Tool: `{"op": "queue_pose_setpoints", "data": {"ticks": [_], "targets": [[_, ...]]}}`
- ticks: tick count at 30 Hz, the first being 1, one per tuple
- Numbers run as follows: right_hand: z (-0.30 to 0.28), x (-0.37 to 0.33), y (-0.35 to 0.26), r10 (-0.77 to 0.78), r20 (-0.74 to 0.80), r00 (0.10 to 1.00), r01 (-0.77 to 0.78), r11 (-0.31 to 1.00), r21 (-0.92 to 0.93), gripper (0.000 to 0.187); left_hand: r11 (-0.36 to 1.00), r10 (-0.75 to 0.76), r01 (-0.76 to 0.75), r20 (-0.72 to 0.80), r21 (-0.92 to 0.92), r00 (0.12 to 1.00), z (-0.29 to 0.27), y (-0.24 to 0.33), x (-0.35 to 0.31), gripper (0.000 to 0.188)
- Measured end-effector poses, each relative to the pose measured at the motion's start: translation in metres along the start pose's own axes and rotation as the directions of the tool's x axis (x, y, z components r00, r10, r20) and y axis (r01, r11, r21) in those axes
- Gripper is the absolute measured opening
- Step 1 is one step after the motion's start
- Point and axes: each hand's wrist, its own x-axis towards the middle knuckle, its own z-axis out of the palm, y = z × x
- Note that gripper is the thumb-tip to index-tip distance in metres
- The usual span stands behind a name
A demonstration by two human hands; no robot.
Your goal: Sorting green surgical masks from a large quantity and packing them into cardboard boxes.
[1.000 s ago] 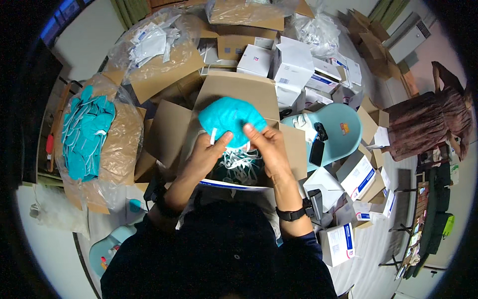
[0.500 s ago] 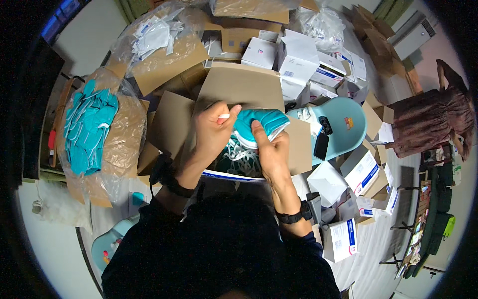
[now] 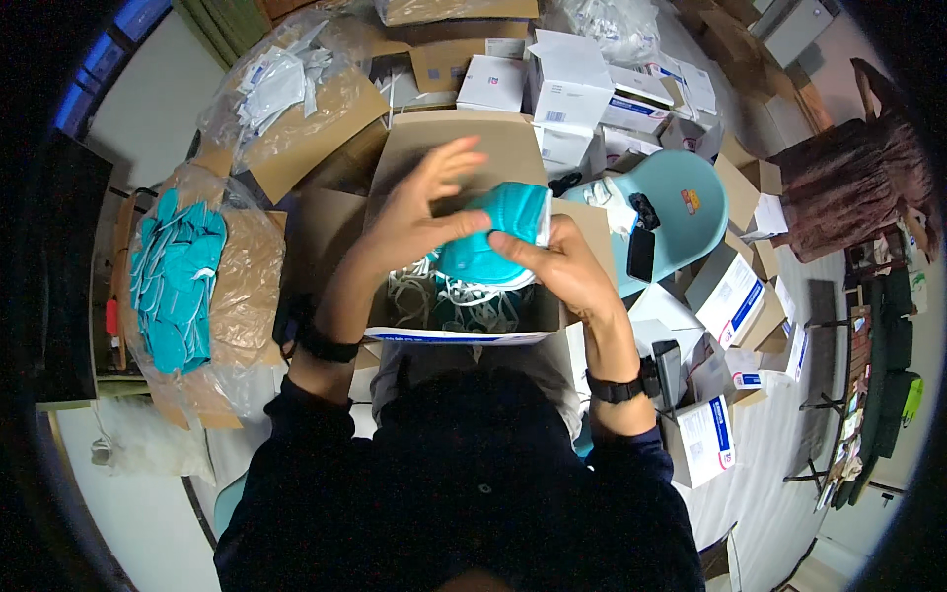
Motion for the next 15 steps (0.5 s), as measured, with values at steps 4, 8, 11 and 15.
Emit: {"op": "queue_pose_setpoints", "data": {"ticks": [4, 8, 11, 15], "targets": [[-0.016, 0.01, 0.005, 0.067, 0.102, 0.993, -0.043, 0.973, -0.228, 0.022, 0.999, -0.049, 0.048, 0.056, 0.021, 0.997, -0.004, 0.002, 0.008, 0.051], [-0.023, 0.004, 0.007, -0.147, -0.139, 0.979, 0.101, 0.95, -0.295, 0.017, 0.909, -0.386, 0.324, -0.239, -0.26, 0.891, -0.018, -0.011, 0.004, 0.029], [-0.021, 0.012, 0.014, -0.343, -0.3, 0.89, 0.362, 0.932, 0.008, 0.013, 0.906, -0.346, 0.217, -0.339, -0.365, 0.875, -0.01, -0.013, 0.003, 0.026], [0.014, 0.021, 0.004, -0.301, -0.279, 0.912, 0.403, 0.783, 0.474, 0.021, 0.877, -0.378, 0.242, -0.283, -0.416, 0.881, 0.008, -0.026, -0.003, 0.033]]}}
